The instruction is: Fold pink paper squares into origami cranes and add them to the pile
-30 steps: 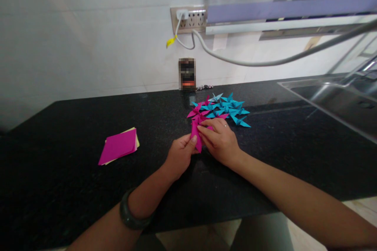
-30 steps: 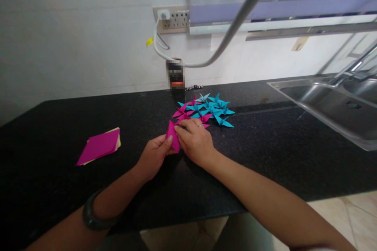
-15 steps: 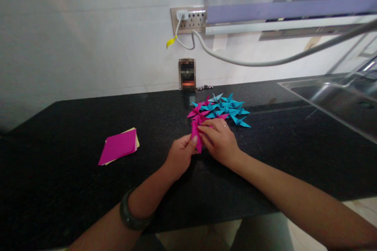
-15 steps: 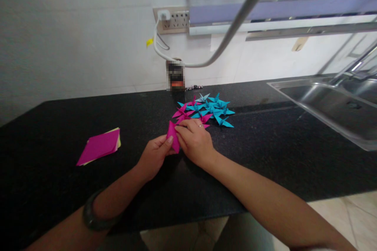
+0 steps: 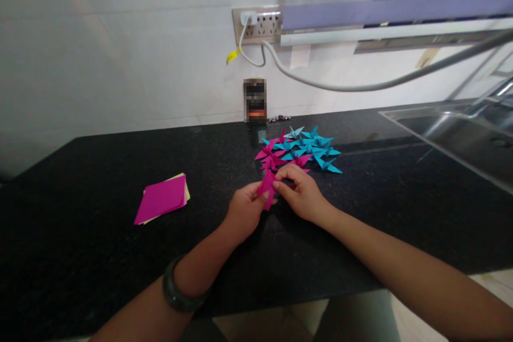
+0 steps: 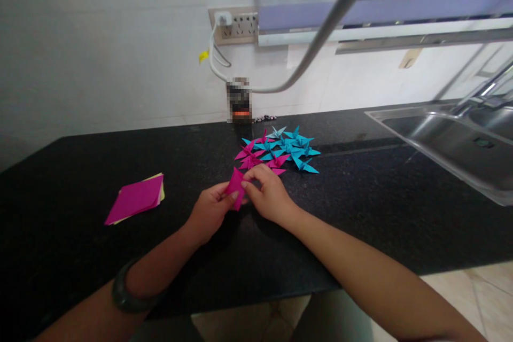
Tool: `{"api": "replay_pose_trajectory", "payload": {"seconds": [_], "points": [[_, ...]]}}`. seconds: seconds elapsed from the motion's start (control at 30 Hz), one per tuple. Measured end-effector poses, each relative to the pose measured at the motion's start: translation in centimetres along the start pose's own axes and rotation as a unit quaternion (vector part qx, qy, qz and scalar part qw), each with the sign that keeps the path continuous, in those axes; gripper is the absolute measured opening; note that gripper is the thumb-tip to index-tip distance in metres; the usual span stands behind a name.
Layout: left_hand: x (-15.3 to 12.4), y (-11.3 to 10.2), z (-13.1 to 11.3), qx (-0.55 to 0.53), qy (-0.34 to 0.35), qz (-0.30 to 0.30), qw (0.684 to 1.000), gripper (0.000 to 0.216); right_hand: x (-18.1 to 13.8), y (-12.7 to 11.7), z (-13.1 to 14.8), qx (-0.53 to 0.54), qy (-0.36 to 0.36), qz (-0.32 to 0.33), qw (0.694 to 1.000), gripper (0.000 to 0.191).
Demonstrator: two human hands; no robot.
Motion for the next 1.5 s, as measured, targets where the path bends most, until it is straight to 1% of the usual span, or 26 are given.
{"api": "replay_pose_trajectory", "payload": {"seconds": [0.1, 0.2, 0.27, 0.4, 0.5, 0.6, 0.63, 0.73, 0.77, 0.87, 0.93, 1.03, 1.17, 1.27, 1.4, 1.5], "points": [[-0.1, 0.0, -0.2, -0.056, -0.039, -0.015, 0.998, 0.028, 0.0, -0.2, 0.2, 0.064, -0.034, 0.01, 0.997, 0.004], [-0.1, 0.0, -0.4, -0.086, -0.045, -0.011, 0.995, 0.028, 0.1, -0.4, 0.4, 0.103, -0.041, 0.041, 0.993, 0.006], [-0.2, 0.1, -0.5, -0.088, -0.046, 0.002, 0.995, 0.027, 0.1, -0.5, 0.4, 0.106, -0.055, 0.048, 0.992, 0.011], [-0.2, 0.2, -0.7, -0.11, -0.05, 0.013, 0.993, 0.02, 0.2, -0.5, 0.2, 0.092, -0.126, 0.057, 0.986, 0.019], [-0.1, 0.3, -0.7, -0.145, -0.055, 0.019, 0.988, 0.024, 0.0, -0.5, 0.2, 0.08, -0.147, 0.079, 0.983, 0.02], [0.0, 0.4, -0.6, -0.181, -0.069, 0.029, 0.981, 0.027, 0.0, -0.6, 0.7, 0.06, -0.134, 0.092, 0.985, 0.019], [0.0, 0.4, -0.5, -0.187, -0.072, 0.031, 0.979, 0.026, 0.0, -0.6, 0.9, 0.059, -0.118, 0.088, 0.987, 0.019], [-0.1, 0.5, -0.4, -0.189, -0.078, 0.036, 0.978, 0.021, 0.1, -0.4, 1.2, 0.063, -0.045, 0.07, 0.995, 0.032], [-0.2, 0.5, -0.4, -0.19, -0.081, 0.037, 0.978, 0.02, 0.1, -0.3, 1.2, 0.062, -0.026, 0.064, 0.996, 0.031], [-0.2, 0.4, -0.5, -0.211, -0.093, 0.045, 0.972, 0.019, -0.1, 0.0, 1.0, 0.052, -0.005, 0.039, 0.998, 0.015], [-0.2, 0.3, -0.6, -0.236, -0.103, 0.055, 0.965, 0.021, -0.2, 0.1, 0.9, 0.047, -0.006, 0.024, 0.999, 0.015], [-0.2, 0.2, -0.8, -0.27, -0.108, 0.066, 0.954, 0.021, -0.4, 0.0, 0.9, 0.048, -0.017, 0.018, 0.999, 0.019], [-0.3, 0.2, -0.8, -0.251, -0.082, 0.082, 0.961, 0.023, -0.4, -0.2, 1.4, 0.048, -0.038, 0.009, 0.998, 0.019], [-0.4, 0.3, -0.7, -0.233, -0.065, 0.084, 0.967, 0.023, -0.3, -0.3, 1.7, 0.044, -0.05, 0.021, 0.998, 0.019], [-0.4, 0.3, -0.7, -0.238, -0.07, 0.084, 0.965, 0.025, -0.3, -0.4, 1.9, 0.035, -0.068, 0.045, 0.996, 0.027], [-0.3, 0.3, -0.7, -0.236, -0.07, 0.084, 0.966, 0.025, -0.3, -0.4, 1.9, 0.03, -0.084, 0.05, 0.995, 0.028]]}}
Point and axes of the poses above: each hand's wrist, its own x-axis towards the middle knuckle, its own y-axis out of the palm, z = x × y, the point moved 2 cm from there along x, towards the middle knuckle, and after that the axes turned 15 degrees about -z, right-handed, at the moved point
